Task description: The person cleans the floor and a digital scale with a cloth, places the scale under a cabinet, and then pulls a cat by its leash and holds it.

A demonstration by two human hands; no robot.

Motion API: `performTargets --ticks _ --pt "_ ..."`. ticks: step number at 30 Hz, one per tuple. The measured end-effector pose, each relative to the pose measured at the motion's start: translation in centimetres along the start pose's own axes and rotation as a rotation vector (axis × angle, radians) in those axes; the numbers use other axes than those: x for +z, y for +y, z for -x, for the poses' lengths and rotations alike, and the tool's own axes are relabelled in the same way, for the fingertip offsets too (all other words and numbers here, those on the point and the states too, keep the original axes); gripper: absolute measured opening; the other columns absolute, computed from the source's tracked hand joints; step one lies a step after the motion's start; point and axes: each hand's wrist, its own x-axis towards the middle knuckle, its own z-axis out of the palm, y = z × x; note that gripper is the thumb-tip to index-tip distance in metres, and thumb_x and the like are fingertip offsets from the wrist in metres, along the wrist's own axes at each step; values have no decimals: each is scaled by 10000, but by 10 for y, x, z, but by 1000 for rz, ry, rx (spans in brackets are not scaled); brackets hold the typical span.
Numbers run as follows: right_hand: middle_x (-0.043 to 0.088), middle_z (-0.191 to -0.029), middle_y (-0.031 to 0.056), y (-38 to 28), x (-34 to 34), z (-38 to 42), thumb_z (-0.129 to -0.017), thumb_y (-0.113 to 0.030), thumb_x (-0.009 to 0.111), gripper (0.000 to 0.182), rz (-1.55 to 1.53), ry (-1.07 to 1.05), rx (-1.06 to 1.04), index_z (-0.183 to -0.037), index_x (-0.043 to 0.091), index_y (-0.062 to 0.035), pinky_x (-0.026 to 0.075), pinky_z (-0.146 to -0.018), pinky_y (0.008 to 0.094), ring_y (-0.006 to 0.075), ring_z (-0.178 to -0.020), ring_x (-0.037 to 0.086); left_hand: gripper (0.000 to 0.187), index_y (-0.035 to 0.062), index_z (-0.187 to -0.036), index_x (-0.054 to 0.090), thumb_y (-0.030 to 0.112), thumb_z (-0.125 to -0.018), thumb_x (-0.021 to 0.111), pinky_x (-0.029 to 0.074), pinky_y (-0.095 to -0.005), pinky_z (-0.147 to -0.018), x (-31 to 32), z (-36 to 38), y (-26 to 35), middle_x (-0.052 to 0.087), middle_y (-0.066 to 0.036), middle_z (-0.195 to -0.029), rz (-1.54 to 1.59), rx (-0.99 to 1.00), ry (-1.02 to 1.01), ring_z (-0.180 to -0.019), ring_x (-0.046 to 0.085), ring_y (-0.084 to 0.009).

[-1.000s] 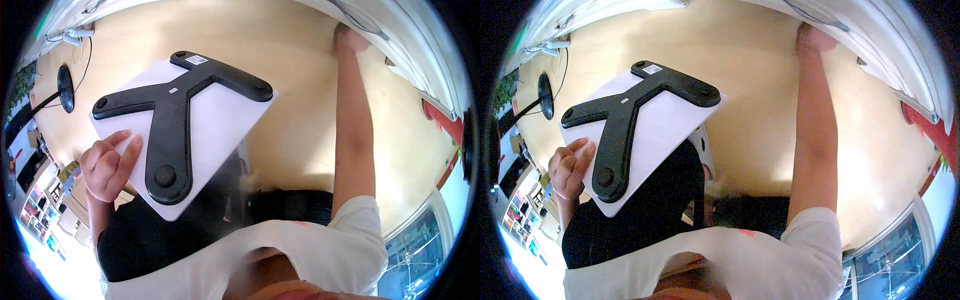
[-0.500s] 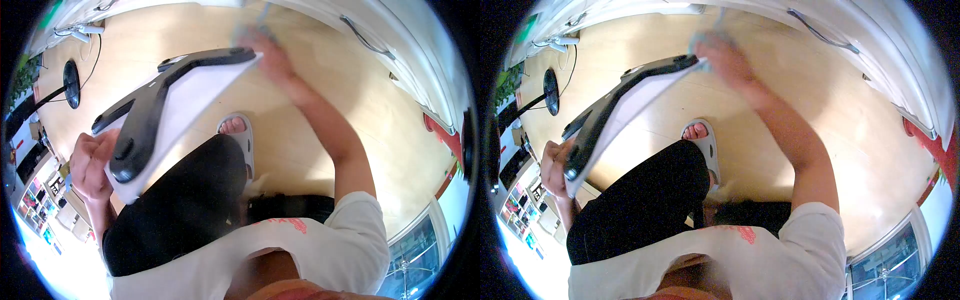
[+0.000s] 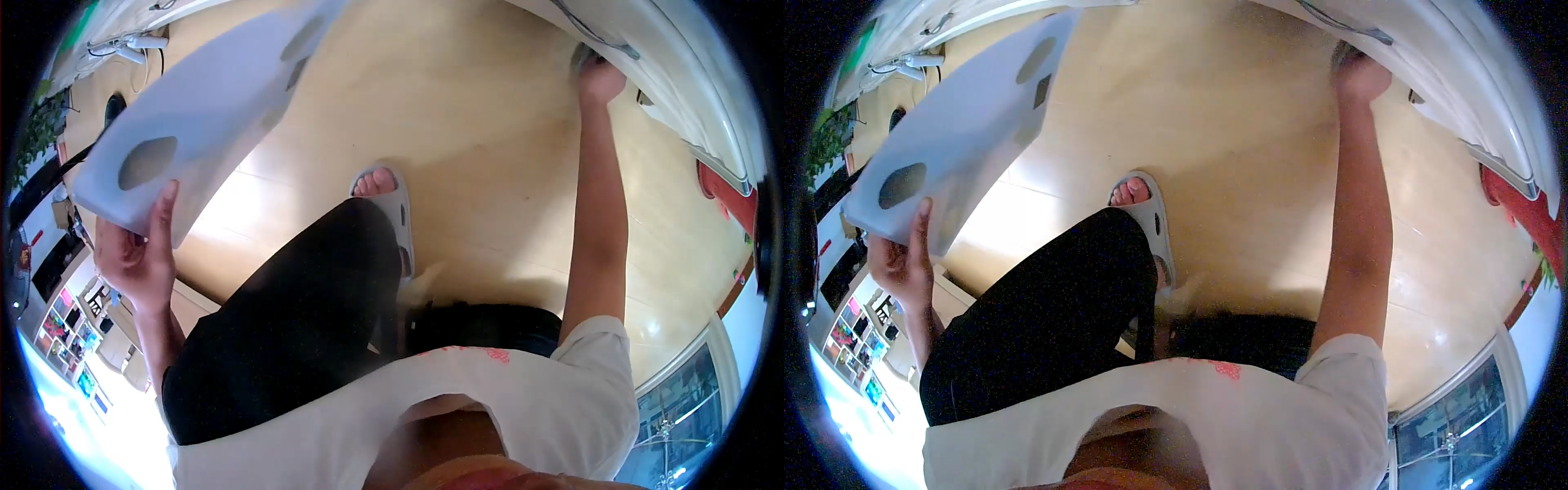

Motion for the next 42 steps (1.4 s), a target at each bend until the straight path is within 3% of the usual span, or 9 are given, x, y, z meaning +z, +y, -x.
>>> performTargets --ticks 2,5,10,13,18,21,27,34,42 --pt "715 -969 149 -22 24 -9 -809 -274 633 312 127 64 -7 -1038 711 -77 527 -751 464 380 -888 657 206 -25 -995 684 60 -839 789 473 -202 -672 -1 0 1 673 -41 -881 -13 -8 26 -771 598 -74" --pt "658 -1200 114 -52 103 51 -863 -181 567 374 -189 -389 -355 -1226 623 -111 501 -888 452 310 -1102 608 176 -3 -1003 688 66 -862 769 463 -187 -671 0 -3 6 663 -26 -868 9 -18 69 -745 586 -56" --pt "530 -1427 43 -208 34 203 -941 -109 483 423 -475 -512 -915 -1349 573 -177 406 -1094 411 274 -1355 451 201 -22 -1023 691 84 -869 765 467 -186 -667 10 -1 10 673 -36 -887 27 -36 54 -752 600 -57" --pt "587 -1367 34 -208 1 192 -837 -1 574 482 -660 -614 -645 -1308 588 -101 454 -1044 407 294 -1228 563 262 -27 -1061 690 140 -875 769 487 -206 -692 15 0 17 686 -45 -924 -91 -54 29 -770 610 -68" --pt "589 -1344 114 -149 -90 154 -943 -76 554 367 -1656 -745 1003 -1308 567 -44 485 -1016 418 282 -1246 559 271 -40 -1078 690 142 -887 751 484 -212 -731 20 -2 16 707 -61 -929 206 -284 3 -817 624 -80" --pt "591 -1327 161 -91 -125 170 -987 -186 465 398 -2528 -687 1123 -1340 512 -9 440 -1084 442 302 -1237 563 243 -35 -1083 697 113 -893 726 475 -208 -761 30 -17 15 713 -59 -929 453 -380 -15 -821 630 -90" --pt "475 -1464 154 -57 -192 190 -1011 -239 448 446 -2697 -539 1086 -1408 450 -37 378 -1140 467 300 -1336 477 283 -61 -1142 638 67 -894 680 516 -290 -877 66 -19 10 690 -123 -1106 931 -639 -165 -975 665 -185" --pt "610 -1284 158 -29 -249 213 -992 -218 465 411 -2343 -376 1245 -1333 501 9 484 -1031 432 301 -1185 590 429 -30 -1270 534 138 -903 679 486 -347 -977 147 1 25 632 -115 -1200 1292 -957 -336 -1106 608 -231" --pt "592 -1316 146 18 -285 248 -984 -155 443 398 -2209 -219 1177 -1347 482 4 453 -1061 425 289 -1207 577 328 17 -1211 538 11 -903 651 532 -310 -953 249 -8 77 618 -106 -1199 1646 -911 -271 -1111 610 -200"
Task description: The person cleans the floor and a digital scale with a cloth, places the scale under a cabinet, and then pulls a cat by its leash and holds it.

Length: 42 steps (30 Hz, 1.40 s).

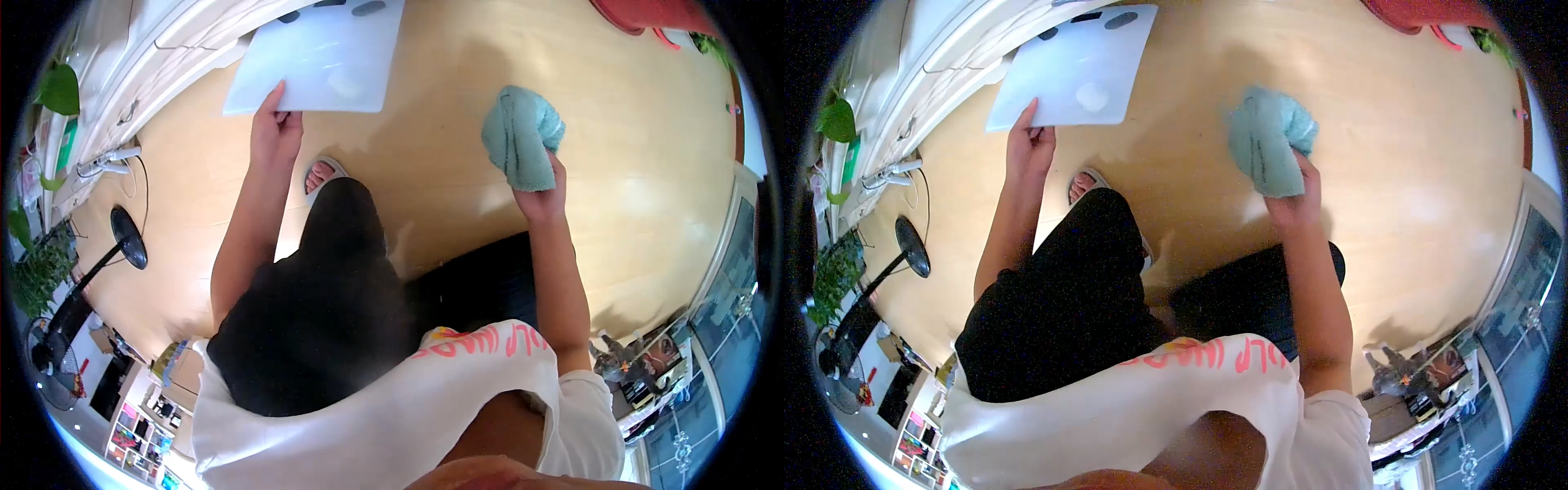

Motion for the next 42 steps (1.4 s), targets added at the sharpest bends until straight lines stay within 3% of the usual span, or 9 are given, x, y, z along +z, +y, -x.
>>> performTargets --ticks 6,12,15,18,21,31,34,38,42 --pt "660 -1172 101 -63 -40 29 -944 -135 536 323 367 318 -304 -1225 573 20 483 -970 372 230 -1077 624 243 -28 -1140 553 -33 -908 626 561 -313 -941 33 -42 -14 634 -104 -1110 153 -25 -44 -1012 641 -206" --pt "673 -1105 124 -173 -147 52 -843 33 617 346 751 1058 -1040 -1188 642 47 512 -894 334 217 -983 642 148 -42 -1067 561 -35 -926 606 581 -295 -862 49 -97 -26 630 -99 -1037 212 -63 -89 -887 613 -178" --pt "675 -1161 142 -203 -201 93 -852 22 588 450 1047 1303 -1024 -1302 594 17 521 -891 355 234 -990 658 45 -27 -976 585 -4 -944 606 587 -234 -750 78 -96 -33 634 -64 -914 168 -75 -32 -719 582 -114" --pt "659 -1236 162 -195 -223 128 -854 10 587 499 1308 1484 -875 -1352 560 -6 502 -931 346 245 -1052 657 30 -3 -966 601 21 -952 610 596 -241 -742 22 -189 -48 658 -53 -905 310 -190 -373 -717 601 -126" --pt "614 -1322 175 -173 -254 151 -859 1 582 518 1600 1518 -885 -1374 534 -17 446 -1021 339 272 -1175 613 103 32 -932 595 110 -943 661 527 -209 -608 58 -182 -58 580 -10 -792 72 -181 -139 -588 459 -100" --pt "643 -1284 121 -129 -314 242 -891 -64 553 463 1206 2117 -749 -1354 573 -76 452 -1020 347 277 -1164 616 404 125 -918 591 491 -839 745 357 -151 -426 70 -201 -52 438 51 -647 -607 -343 -9 -494 394 -45" --pt "642 -1279 118 -141 -357 238 -887 -67 551 455 810 1942 -830 -1341 582 -84 442 -1036 342 279 -1175 607 420 122 -913 590 507 -835 738 345 -153 -405 65 -223 -41 424 52 -639 -673 -429 55 -497 391 -40" --pt "545 -1383 149 -188 -383 187 -881 -117 574 490 1434 1851 -918 -1356 533 -6 408 -1056 350 296 -1239 543 496 107 -899 579 555 -784 757 337 -152 -393 93 -201 -43 448 52 -672 -831 -387 105 -447 360 -51" --pt "471 -1478 131 -215 -290 96 -894 -115 542 496 1627 1536 -949 -1387 525 -61 366 -1111 335 296 -1346 463 516 94 -885 591 571 -775 753 329 -170 -381 83 -237 -41 510 49 -673 -819 -489 118 -428 361 -58"
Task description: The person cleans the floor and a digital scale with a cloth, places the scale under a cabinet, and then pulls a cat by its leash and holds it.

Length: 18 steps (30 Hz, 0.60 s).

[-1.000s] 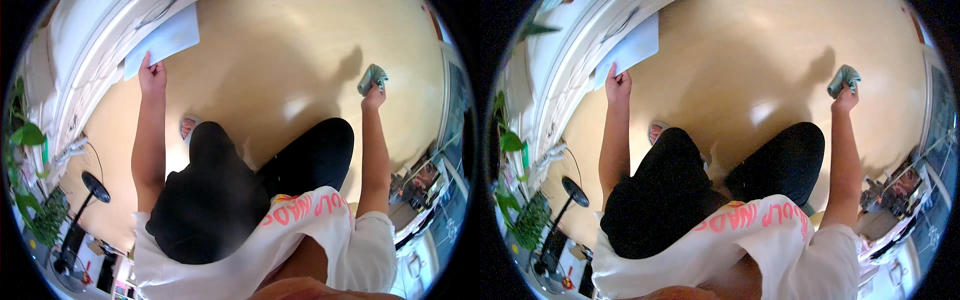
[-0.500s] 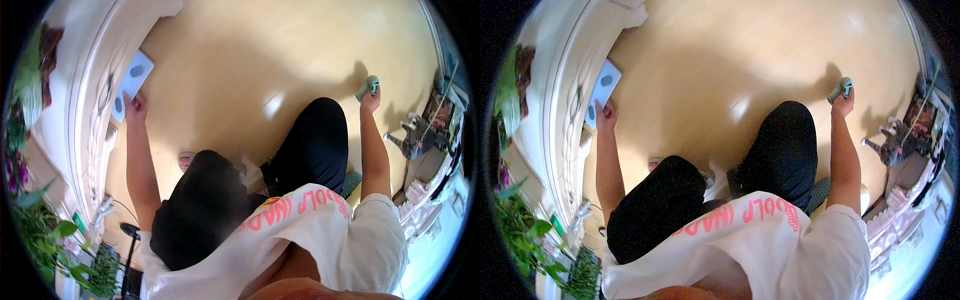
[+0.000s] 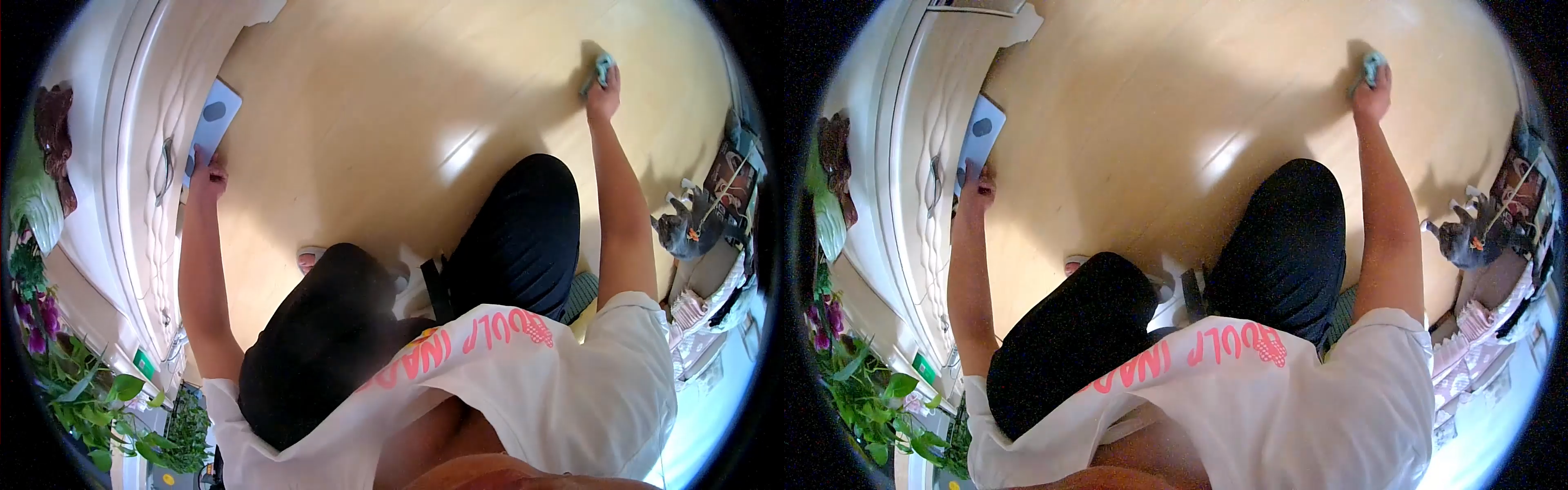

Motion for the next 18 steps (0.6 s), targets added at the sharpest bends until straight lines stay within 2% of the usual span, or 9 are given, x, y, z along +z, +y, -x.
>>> performTargets --ticks 4,6,7,8,9,11,13,16,18 --pt "505 -1445 162 -94 44 35 -831 -86 600 583 -184 -117 -283 -1408 516 -118 344 -1138 356 326 -1346 465 521 85 -827 605 595 -929 568 315 -179 -398 4 23 -14 561 49 -683 -158 22 -228 -431 350 -57" --pt "495 -1458 153 -153 54 82 -818 -65 610 557 -368 -147 -397 -1369 569 -135 331 -1150 386 328 -1373 436 476 59 -858 652 477 -1002 477 361 -238 -437 28 44 -40 633 -11 -749 -758 409 -58 -509 475 -88" --pt "525 -1420 176 -174 63 113 -785 64 513 606 -346 -118 -464 -1368 552 -94 316 -1158 424 351 -1352 458 435 44 -874 671 413 -1008 482 420 -274 -483 38 47 -48 664 -42 -782 -1065 575 -31 -570 557 -123" --pt "564 -1377 165 -207 61 143 -768 30 616 559 -415 -114 -552 -1316 588 -71 320 -1154 436 351 -1328 483 339 26 -916 689 293 -990 492 502 -347 -684 47 47 -63 702 -100 -873 -1189 1168 -180 -776 655 -213" --pt "588 -1345 160 -217 73 176 -754 4 680 511 -482 -150 -577 -1256 628 -79 336 -1145 442 355 -1307 501 270 25 -986 675 220 -963 490 484 -387 -849 71 66 -75 710 -122 -933 -1162 1059 -166 -917 660 -262" --pt "576 -1370 124 -260 56 231 -718 82 643 522 -439 -365 -626 -1203 669 -110 380 -1119 442 318 -1338 484 227 50 -1039 639 240 -960 544 506 -401 -795 111 79 -95 671 -123 -945 -1220 1245 -349 -898 647 -314" --pt "542 -1424 77 -282 48 252 -678 127 613 682 -416 -445 -675 -1296 640 -162 373 -1130 434 306 -1377 440 182 72 -992 624 232 -967 542 501 -435 -769 155 118 -99 605 -123 -942 -1412 1451 -498 -904 602 -333" --pt "547 -1413 102 -282 31 231 -697 123 598 680 -508 -665 -555 -1318 623 -154 383 -1122 419 315 -1358 459 193 52 -1026 600 221 -972 524 498 -438 -787 202 139 -109 598 -142 -976 -1341 1589 -619 -941 592 -339" --pt "558 -1409 95 -268 1 197 -775 109 575 611 -504 -642 -394 -1338 599 -127 399 -1109 394 288 -1350 475 187 37 -1060 584 188 -974 514 497 -433 -811 224 139 -113 596 -152 -991 -1296 1617 -668 -964 592 -331"
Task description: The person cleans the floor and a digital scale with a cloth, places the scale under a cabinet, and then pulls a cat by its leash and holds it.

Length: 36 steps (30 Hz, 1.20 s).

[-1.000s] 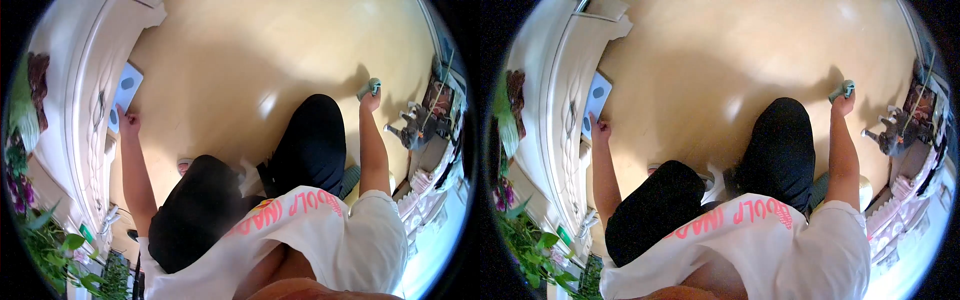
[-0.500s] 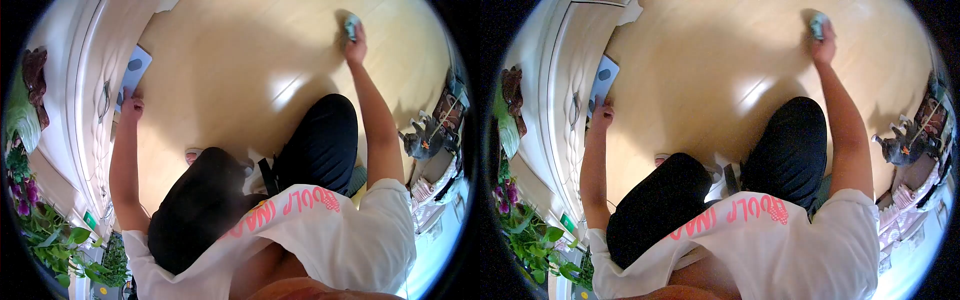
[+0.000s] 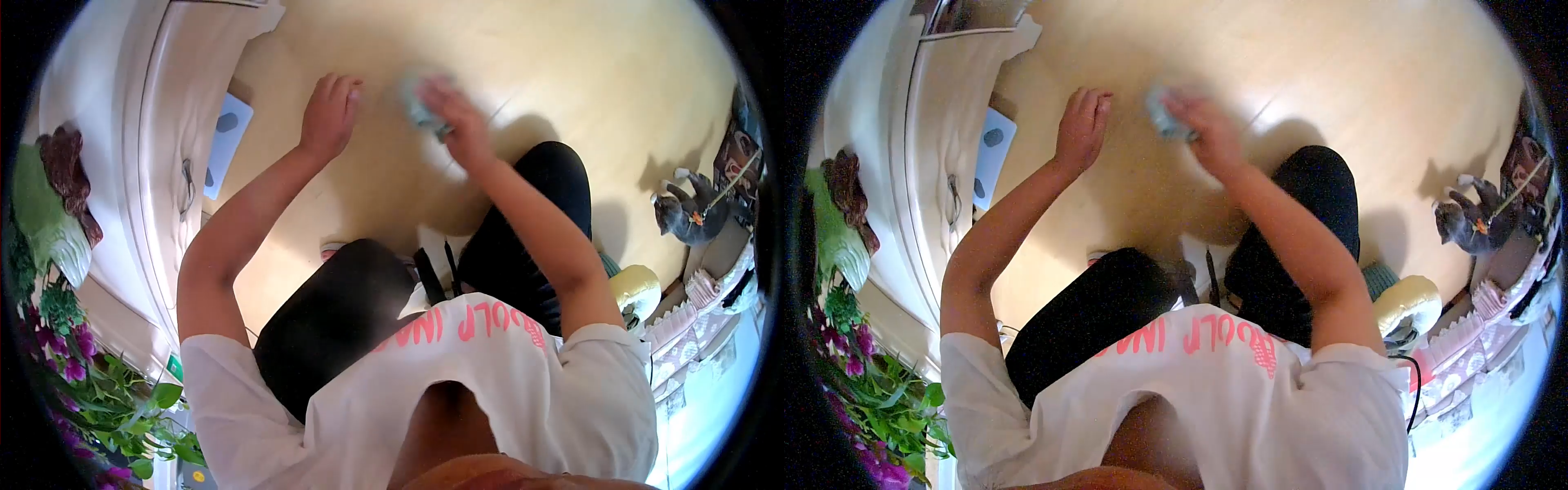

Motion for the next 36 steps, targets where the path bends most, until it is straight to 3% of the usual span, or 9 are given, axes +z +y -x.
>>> performTargets --ticks 2,4,7,9,14,17,18,25,36 --pt "598 -1354 110 7 -57 -3 -869 71 568 448 -194 239 249 -1292 621 -67 442 -1061 374 254 -1272 548 178 24 -1088 570 141 -970 507 500 -418 -819 11 -9 8 602 -150 -1006 98 -70 14 -966 600 -307" --pt "637 -1260 105 34 -119 5 -916 33 568 335 -679 301 727 -1244 619 -12 485 -994 347 216 -1154 610 172 12 -1109 559 78 -961 502 507 -393 -811 24 -13 15 615 -134 -1019 260 -247 22 -948 618 -266" --pt "658 -1148 110 48 -196 31 -917 -38 615 341 -1068 451 812 -1245 561 36 532 -900 338 220 -1027 648 173 10 -1121 576 17 -976 481 520 -339 -834 25 -21 35 647 -99 -1082 462 -361 -113 -965 642 -215" --pt "645 -1178 122 79 -220 64 -945 -100 563 346 -1233 459 759 -1255 544 52 509 -939 360 236 -1051 635 198 -8 -1160 582 17 -988 487 522 -317 -870 29 -28 56 656 -93 -1132 596 -388 -159 -992 650 -195" --pt "642 -1180 139 82 -224 88 -952 -141 532 363 -1567 478 707 -1251 537 63 507 -947 378 248 -1061 632 270 -45 -1242 572 50 -991 543 511 -295 -949 41 -44 109 672 -114 -1169 860 -469 -241 -1071 649 -176" --pt "660 -1145 144 43 -213 81 -948 -145 540 369 -1722 397 676 -1249 540 68 516 -939 381 249 -1022 651 281 -49 -1235 573 69 -980 578 535 -294 -919 28 -67 164 681 -130 -1140 1002 -481 -308 -1049 665 -181" --pt "648 -1203 178 42 -218 88 -959 -178 500 396 -1868 274 534 -1260 547 75 499 -989 400 281 -1082 641 277 -45 -1227 574 81 -980 584 545 -296 -908 21 -77 194 684 -136 -1132 1066 -485 -327 -1048 672 -191" --pt "670 -1137 138 -22 -223 82 -938 -136 551 343 -1656 419 582 -1233 572 38 526 -902 371 241 -1004 664 227 -29 -1101 642 124 -936 676 523 -222 -671 -10 -96 273 724 -87 -924 1038 -278 -341 -758 661 -107" --pt "650 -1174 103 -70 -194 67 -929 5 574 351 -1216 697 550 -1278 546 33 488 -938 318 176 -1061 620 227 -2 -1077 722 149 -908 723 509 -213 -723 2 -96 289 718 -36 -920 806 -173 -87 -782 637 -72"
